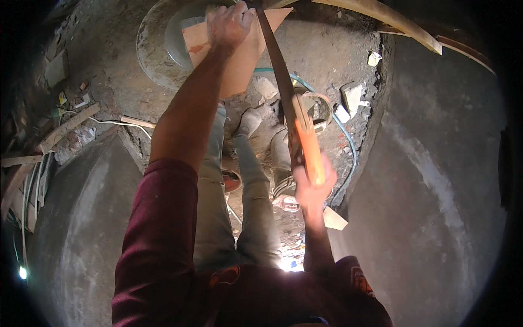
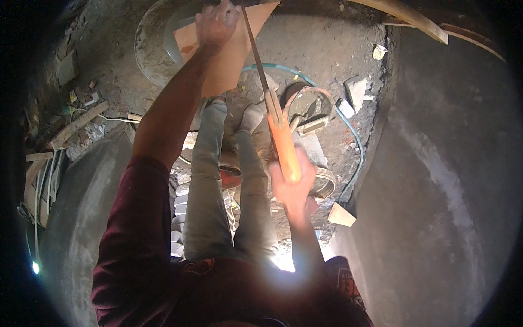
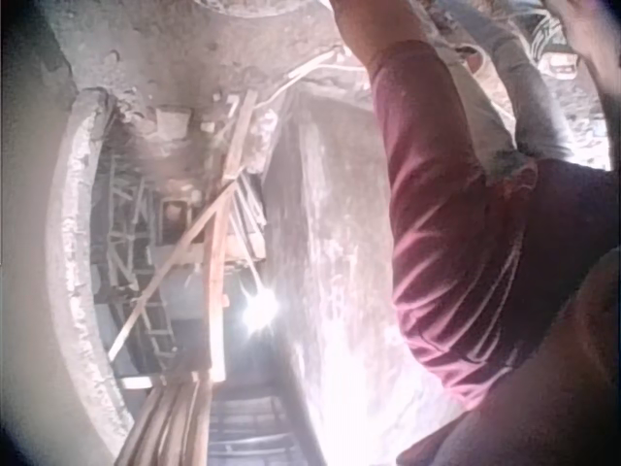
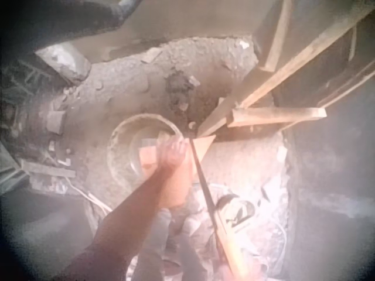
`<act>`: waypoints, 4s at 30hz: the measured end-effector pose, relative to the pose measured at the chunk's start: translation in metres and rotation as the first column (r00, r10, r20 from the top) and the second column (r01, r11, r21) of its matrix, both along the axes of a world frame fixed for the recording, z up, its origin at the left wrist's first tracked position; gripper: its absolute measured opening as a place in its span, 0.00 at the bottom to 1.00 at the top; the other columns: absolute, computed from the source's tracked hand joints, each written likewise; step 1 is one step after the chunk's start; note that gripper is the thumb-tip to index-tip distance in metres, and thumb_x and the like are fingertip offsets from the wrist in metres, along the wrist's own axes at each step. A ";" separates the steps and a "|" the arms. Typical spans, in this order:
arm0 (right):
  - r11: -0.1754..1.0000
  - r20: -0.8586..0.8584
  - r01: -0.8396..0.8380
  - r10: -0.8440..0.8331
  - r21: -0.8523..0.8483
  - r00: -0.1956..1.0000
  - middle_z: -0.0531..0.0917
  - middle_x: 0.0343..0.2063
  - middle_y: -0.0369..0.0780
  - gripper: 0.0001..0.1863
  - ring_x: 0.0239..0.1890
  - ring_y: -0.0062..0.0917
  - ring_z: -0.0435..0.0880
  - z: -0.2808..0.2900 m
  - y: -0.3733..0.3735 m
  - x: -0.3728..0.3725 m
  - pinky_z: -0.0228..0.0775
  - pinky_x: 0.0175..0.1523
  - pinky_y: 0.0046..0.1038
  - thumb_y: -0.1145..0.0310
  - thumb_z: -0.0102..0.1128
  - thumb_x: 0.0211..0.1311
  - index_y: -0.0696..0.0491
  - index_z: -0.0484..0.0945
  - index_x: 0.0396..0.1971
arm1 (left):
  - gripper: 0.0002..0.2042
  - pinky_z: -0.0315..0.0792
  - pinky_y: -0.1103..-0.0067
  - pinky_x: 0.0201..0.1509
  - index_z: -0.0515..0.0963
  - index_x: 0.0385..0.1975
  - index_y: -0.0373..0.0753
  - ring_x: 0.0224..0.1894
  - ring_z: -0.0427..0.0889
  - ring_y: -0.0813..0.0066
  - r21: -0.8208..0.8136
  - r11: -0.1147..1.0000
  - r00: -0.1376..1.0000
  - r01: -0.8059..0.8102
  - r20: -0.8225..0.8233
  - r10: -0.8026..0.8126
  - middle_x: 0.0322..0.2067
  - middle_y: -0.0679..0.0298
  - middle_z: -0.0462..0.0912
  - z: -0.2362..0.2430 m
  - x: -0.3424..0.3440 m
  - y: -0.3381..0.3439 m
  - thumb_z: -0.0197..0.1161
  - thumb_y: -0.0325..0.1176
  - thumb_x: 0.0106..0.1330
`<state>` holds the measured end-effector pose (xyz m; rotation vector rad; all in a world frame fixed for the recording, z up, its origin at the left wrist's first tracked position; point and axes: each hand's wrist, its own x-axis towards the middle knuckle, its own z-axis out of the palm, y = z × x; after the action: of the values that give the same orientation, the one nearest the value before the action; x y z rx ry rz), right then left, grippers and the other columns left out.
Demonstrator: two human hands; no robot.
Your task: The person marks a wooden board with a square and pencil, then uses a hand saw to cut the board into smaller pieces. After cutting, the person sands a concrete wall with a sanding block.
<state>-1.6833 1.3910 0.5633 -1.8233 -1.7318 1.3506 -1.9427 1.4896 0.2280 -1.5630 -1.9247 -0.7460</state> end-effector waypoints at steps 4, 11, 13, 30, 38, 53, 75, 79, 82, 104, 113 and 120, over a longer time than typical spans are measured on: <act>0.998 0.054 -0.011 0.015 -0.066 0.998 0.80 0.21 0.43 0.06 0.19 0.23 0.79 -0.006 0.014 -0.014 0.71 0.29 0.26 0.77 0.62 0.48 0.57 0.75 0.27 | 0.10 0.66 0.63 0.39 0.76 0.28 0.48 0.32 0.79 0.64 -0.241 0.969 0.929 -0.049 0.346 0.133 0.25 0.69 0.83 0.021 0.004 0.007 0.64 0.46 0.62; 0.981 0.161 -0.164 0.146 0.106 0.976 0.77 0.19 0.42 0.06 0.20 0.25 0.76 0.005 0.018 -0.014 0.69 0.30 0.26 0.77 0.60 0.48 0.58 0.76 0.28 | 0.12 0.65 0.61 0.38 0.77 0.30 0.49 0.33 0.80 0.62 -0.402 0.916 0.897 0.005 0.407 0.174 0.26 0.71 0.84 0.042 0.000 0.008 0.62 0.49 0.64; 0.998 0.075 -0.025 0.030 -0.064 0.997 0.76 0.19 0.42 0.07 0.21 0.26 0.74 -0.016 0.046 -0.042 0.69 0.31 0.27 0.77 0.60 0.48 0.58 0.76 0.30 | 0.12 0.65 0.62 0.38 0.77 0.30 0.48 0.33 0.80 0.62 -0.417 0.909 0.897 0.004 0.403 0.181 0.26 0.70 0.84 0.042 0.003 0.012 0.62 0.49 0.64; 0.999 0.001 -0.034 0.034 0.040 0.999 0.78 0.21 0.45 0.07 0.23 0.33 0.76 -0.032 0.060 -0.063 0.71 0.34 0.29 0.77 0.61 0.48 0.59 0.74 0.29 | 0.13 0.66 0.63 0.39 0.78 0.31 0.46 0.38 0.80 0.62 -0.447 0.894 0.889 0.018 0.417 0.191 0.30 0.66 0.85 0.057 -0.002 0.009 0.60 0.49 0.65; 0.989 0.156 -0.136 0.144 -0.062 0.977 0.83 0.25 0.44 0.10 0.25 0.35 0.84 0.066 0.006 -0.011 0.75 0.38 0.29 0.76 0.61 0.49 0.57 0.77 0.34 | 0.12 0.66 0.64 0.38 0.77 0.31 0.46 0.36 0.80 0.65 -0.358 0.933 0.911 -0.031 0.374 0.174 0.28 0.67 0.85 0.054 0.007 0.008 0.61 0.48 0.65; 0.986 0.107 -0.116 0.129 -0.118 0.986 0.82 0.26 0.42 0.13 0.30 0.26 0.84 0.075 0.002 0.006 0.75 0.40 0.29 0.76 0.63 0.48 0.58 0.80 0.37 | 0.12 0.65 0.61 0.39 0.75 0.33 0.48 0.37 0.81 0.62 -0.440 0.898 0.902 -0.016 0.382 0.203 0.28 0.66 0.83 0.053 0.003 0.010 0.59 0.49 0.66; 0.987 0.132 -0.020 0.041 -0.161 0.990 0.79 0.18 0.42 0.08 0.21 0.34 0.82 0.015 0.000 -0.034 0.75 0.32 0.30 0.74 0.64 0.46 0.55 0.75 0.27 | 0.11 0.64 0.56 0.47 0.75 0.41 0.48 0.43 0.79 0.61 -0.443 0.896 0.861 -0.009 0.452 0.233 0.38 0.70 0.84 0.044 0.025 -0.007 0.57 0.46 0.69; 0.992 0.102 -0.039 0.052 -0.123 0.993 0.78 0.18 0.41 0.09 0.20 0.35 0.81 0.005 -0.006 -0.025 0.74 0.32 0.31 0.74 0.65 0.46 0.55 0.75 0.28 | 0.11 0.64 0.55 0.46 0.74 0.42 0.47 0.41 0.78 0.62 -0.459 0.887 0.859 -0.054 0.432 0.276 0.35 0.70 0.84 0.040 0.027 -0.009 0.57 0.46 0.69; 0.991 0.068 -0.074 0.082 -0.116 0.994 0.79 0.20 0.41 0.09 0.21 0.34 0.81 -0.008 -0.016 -0.009 0.74 0.33 0.31 0.75 0.65 0.46 0.56 0.75 0.29 | 0.10 0.64 0.56 0.46 0.75 0.40 0.47 0.40 0.78 0.62 -0.466 0.880 0.889 -0.089 0.361 0.282 0.33 0.69 0.83 0.036 0.029 -0.007 0.57 0.46 0.69; 0.977 0.135 -0.020 0.049 -0.213 0.990 0.80 0.21 0.46 0.09 0.25 0.37 0.84 0.038 0.027 -0.013 0.74 0.36 0.32 0.75 0.63 0.47 0.58 0.76 0.30 | 0.09 0.65 0.57 0.45 0.76 0.41 0.49 0.39 0.79 0.62 -0.517 0.852 0.912 -0.079 0.307 0.271 0.36 0.70 0.83 0.052 0.030 0.014 0.55 0.44 0.70; 0.984 0.088 0.016 0.000 -0.176 0.996 0.78 0.22 0.39 0.08 0.25 0.22 0.78 0.018 -0.030 -0.002 0.71 0.35 0.27 0.76 0.61 0.46 0.58 0.75 0.28 | 0.08 0.65 0.60 0.41 0.77 0.38 0.49 0.38 0.78 0.64 -0.404 0.914 0.937 -0.025 0.311 0.163 0.32 0.70 0.81 0.041 0.028 -0.012 0.57 0.43 0.68; 0.974 0.184 -0.061 0.103 -0.219 0.978 0.79 0.20 0.39 0.08 0.23 0.21 0.80 0.095 -0.021 0.003 0.72 0.33 0.28 0.75 0.62 0.46 0.54 0.77 0.29 | 0.09 0.65 0.60 0.42 0.76 0.39 0.50 0.39 0.78 0.65 -0.426 0.902 0.953 -0.070 0.239 0.187 0.31 0.70 0.80 0.044 0.025 -0.013 0.59 0.45 0.66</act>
<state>-1.6805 1.3700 0.6586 -2.0821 -1.8387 1.4850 -1.9182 1.4763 0.2716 -1.6111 -2.4978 -0.5420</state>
